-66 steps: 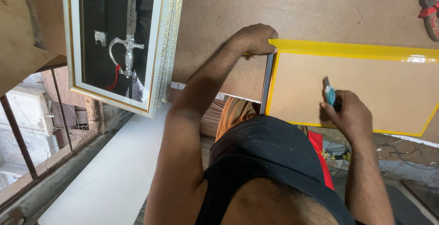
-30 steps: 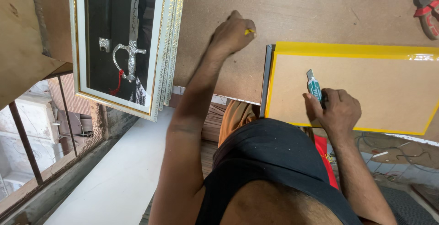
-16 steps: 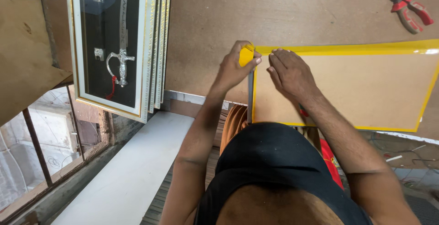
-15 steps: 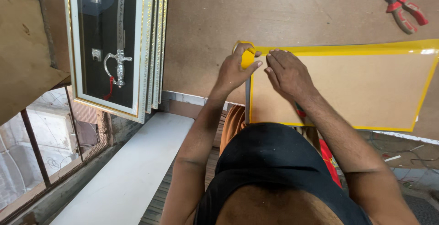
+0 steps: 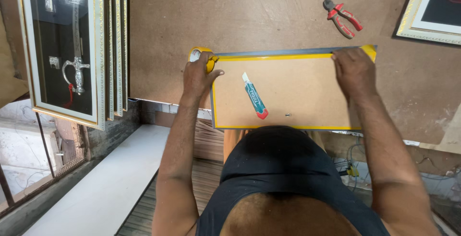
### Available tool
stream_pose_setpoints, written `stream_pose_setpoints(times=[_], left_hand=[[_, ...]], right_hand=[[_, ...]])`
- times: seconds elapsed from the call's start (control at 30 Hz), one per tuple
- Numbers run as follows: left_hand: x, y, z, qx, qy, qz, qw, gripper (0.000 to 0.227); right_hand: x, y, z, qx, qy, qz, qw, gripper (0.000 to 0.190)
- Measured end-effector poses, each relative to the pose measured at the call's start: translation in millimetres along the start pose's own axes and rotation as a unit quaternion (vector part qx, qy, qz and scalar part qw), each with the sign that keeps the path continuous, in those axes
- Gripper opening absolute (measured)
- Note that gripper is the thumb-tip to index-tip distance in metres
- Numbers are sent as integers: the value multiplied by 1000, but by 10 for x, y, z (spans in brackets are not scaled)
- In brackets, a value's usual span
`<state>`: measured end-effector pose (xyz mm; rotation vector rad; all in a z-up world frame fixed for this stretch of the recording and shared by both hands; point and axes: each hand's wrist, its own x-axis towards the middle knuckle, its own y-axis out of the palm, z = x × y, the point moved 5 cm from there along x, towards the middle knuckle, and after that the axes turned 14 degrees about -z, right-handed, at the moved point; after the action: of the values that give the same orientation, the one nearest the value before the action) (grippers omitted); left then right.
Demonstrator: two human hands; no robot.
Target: The person applies yellow tape along the edges of rectangular boards, smoothing it down and cutting the tape with a utility knife. The person repeats this process on multiple boards, handling each one individually.
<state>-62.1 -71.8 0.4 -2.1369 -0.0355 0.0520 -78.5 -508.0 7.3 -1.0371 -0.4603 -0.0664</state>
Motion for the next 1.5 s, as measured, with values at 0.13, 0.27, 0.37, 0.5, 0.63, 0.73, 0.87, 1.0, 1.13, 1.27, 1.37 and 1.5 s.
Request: stream_pose_setpoints(times=[0.13,0.27,0.37,0.5,0.63,0.73,0.87,1.0,1.13,1.27,1.37,1.5], left_hand=[[50,28,50,2,-77,41,996,68],[109,47,16,-44,-70,33,996,69],[128,56,61,-16,-84,36,996,73],[144,85,112,-23,-108,51,993,73],[149,186,85,-49,-100,43,993,73],[134,125,147,-49,-95,40,993,71],[153,206,153,-76,-104,48,990,68],[100,176,156,-75,-109,42,990,68],[67,168,117,-74,-99,20,992,68],[52,235,48,-110,-115,14,987,68],[73,246,41,-97,-136,19,986,72],[97,300,52,-99,-144,25,984,72]], right_hand=[[-152,-270,-629,0,29,23,999,9],[-271,-234,-908,19,45,37,998,9],[-186,36,-602,38,26,21,999,5],[161,776,512,179,24,17,983,17],[465,1766,1603,267,-8,63,962,31],[522,2152,1965,296,-5,81,952,30],[434,1971,1562,296,11,95,950,23],[268,1262,727,291,44,38,955,15],[-39,457,-432,241,130,97,957,19],[-237,20,-990,149,206,165,953,17],[-54,164,-664,172,180,146,957,16],[283,1052,499,270,75,134,951,25]])
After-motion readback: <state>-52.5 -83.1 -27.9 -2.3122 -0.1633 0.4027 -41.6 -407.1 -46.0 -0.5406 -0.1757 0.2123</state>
